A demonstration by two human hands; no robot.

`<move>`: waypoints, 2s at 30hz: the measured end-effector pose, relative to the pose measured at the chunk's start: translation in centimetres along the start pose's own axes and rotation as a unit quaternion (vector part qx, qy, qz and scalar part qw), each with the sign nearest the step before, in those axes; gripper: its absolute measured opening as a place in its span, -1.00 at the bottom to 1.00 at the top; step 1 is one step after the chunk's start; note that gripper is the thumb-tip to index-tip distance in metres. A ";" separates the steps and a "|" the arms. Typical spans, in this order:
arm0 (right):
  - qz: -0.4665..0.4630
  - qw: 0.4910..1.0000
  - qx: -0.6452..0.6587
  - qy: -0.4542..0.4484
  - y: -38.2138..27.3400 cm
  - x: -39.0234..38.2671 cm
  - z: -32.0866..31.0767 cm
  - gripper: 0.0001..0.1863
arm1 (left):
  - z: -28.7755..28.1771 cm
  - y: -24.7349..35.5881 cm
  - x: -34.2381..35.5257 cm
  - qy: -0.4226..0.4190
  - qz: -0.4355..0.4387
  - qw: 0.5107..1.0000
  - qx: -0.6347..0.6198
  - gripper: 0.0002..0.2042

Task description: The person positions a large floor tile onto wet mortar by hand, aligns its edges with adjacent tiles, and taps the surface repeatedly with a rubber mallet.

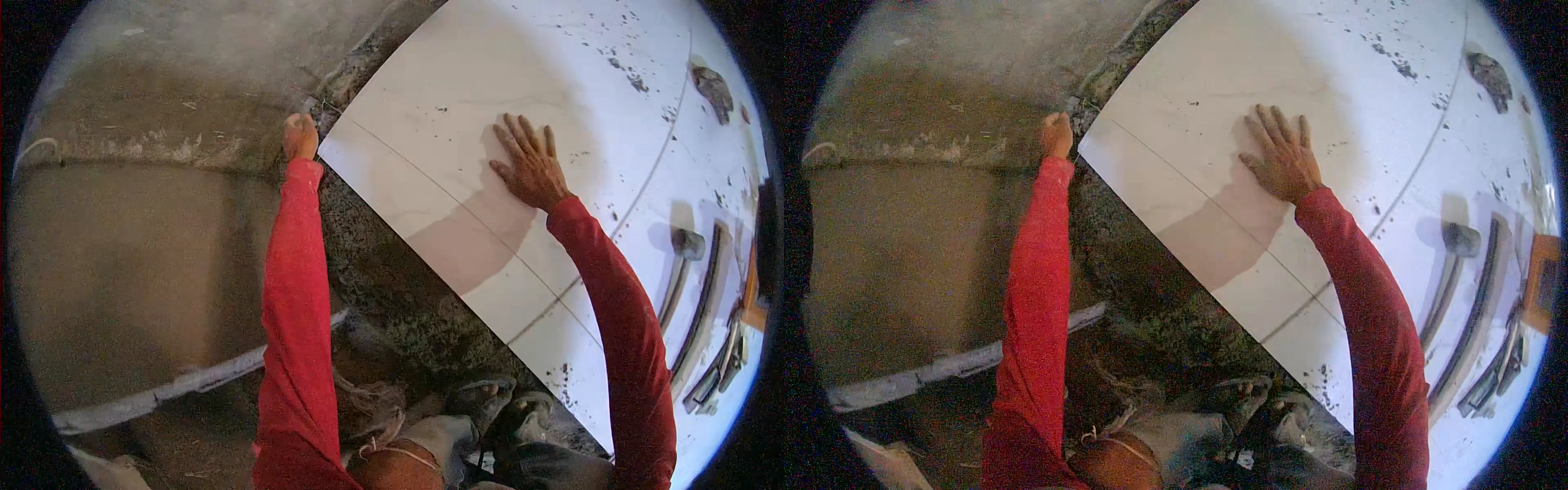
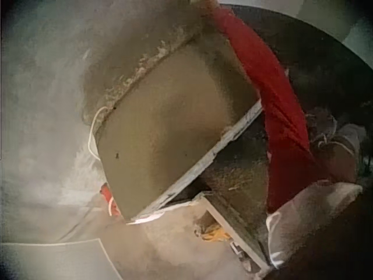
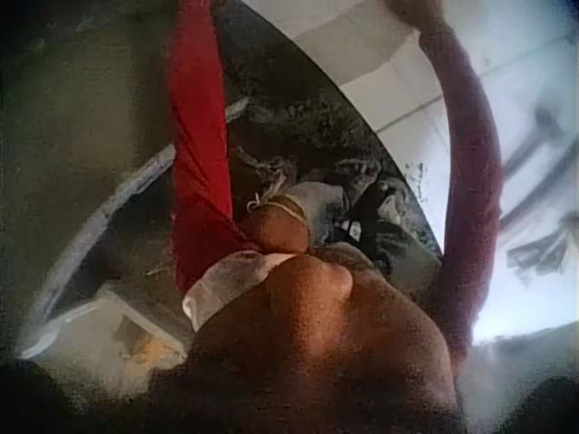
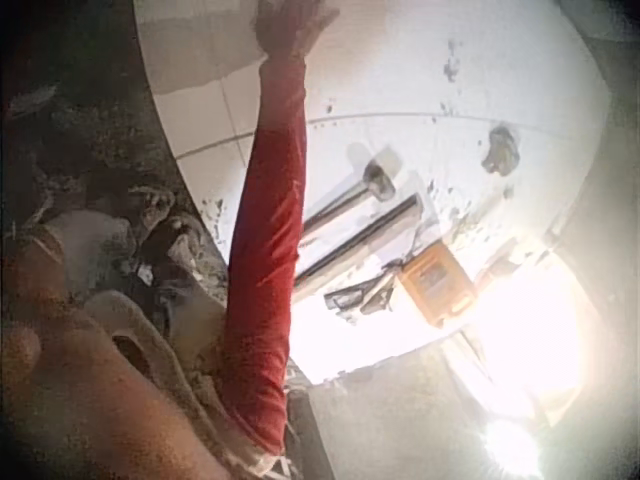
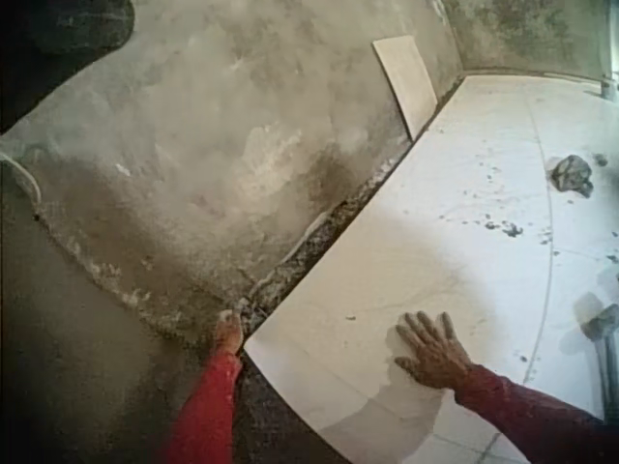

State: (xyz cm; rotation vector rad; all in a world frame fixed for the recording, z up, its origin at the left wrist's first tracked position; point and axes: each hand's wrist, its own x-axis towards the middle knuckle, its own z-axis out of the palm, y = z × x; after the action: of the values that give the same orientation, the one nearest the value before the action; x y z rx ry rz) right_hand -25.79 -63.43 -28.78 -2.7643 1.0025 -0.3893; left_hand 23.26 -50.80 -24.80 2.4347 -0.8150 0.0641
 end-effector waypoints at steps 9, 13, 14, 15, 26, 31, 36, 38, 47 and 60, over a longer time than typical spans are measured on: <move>0.009 1.000 -0.024 0.002 -0.3 2.1 -0.5 -0.24 | 4.7 -0.8 8.7 -0.012 0.092 0.982 0.165 -0.41; 0.016 1.000 -0.009 -0.015 -0.6 2.6 -0.9 -0.26 | 6.1 -1.7 9.6 -0.055 0.055 0.996 0.043 -0.44; 0.021 0.999 -0.020 -0.024 -0.6 2.7 -0.9 -0.26 | 6.3 -2.0 9.5 -0.063 0.063 0.992 0.090 -0.45; 0.011 1.000 -0.012 -0.013 -0.6 2.7 -0.9 -0.26 | 6.6 -2.4 9.2 -0.086 0.086 0.983 0.134 -0.46; 0.020 1.000 0.001 -0.019 -0.3 2.8 -0.8 -0.25 | 7.7 -4.3 10.1 -0.003 0.159 0.976 0.151 -0.54; 0.020 1.000 0.002 -0.023 -0.2 2.8 -0.9 -0.24 | 7.1 -3.5 10.0 -0.059 0.060 0.991 0.101 -0.52; 0.016 0.999 -0.024 -0.019 -0.5 2.7 -0.6 -0.22 | 6.9 -3.5 12.0 -0.048 0.102 0.976 0.188 -0.49; 0.012 1.000 -0.007 -0.015 -0.5 2.7 -0.6 -0.23 | 6.8 -4.4 12.3 -0.037 0.125 0.973 0.188 -0.50; 0.033 0.998 0.011 -0.045 -0.1 2.8 -1.1 -0.23 | 7.0 -3.6 11.8 -0.009 0.162 0.969 0.187 -0.59; 0.037 0.998 0.005 -0.047 -0.2 2.7 -0.7 -0.24 | 8.7 -5.7 14.0 -0.040 -0.007 0.991 0.124 -0.41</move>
State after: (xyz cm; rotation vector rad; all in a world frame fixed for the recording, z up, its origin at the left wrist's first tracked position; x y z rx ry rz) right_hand -23.87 -65.13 -27.52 -2.6983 1.0734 -0.2510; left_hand 36.74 -59.18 -31.92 2.6910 -0.8691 0.0650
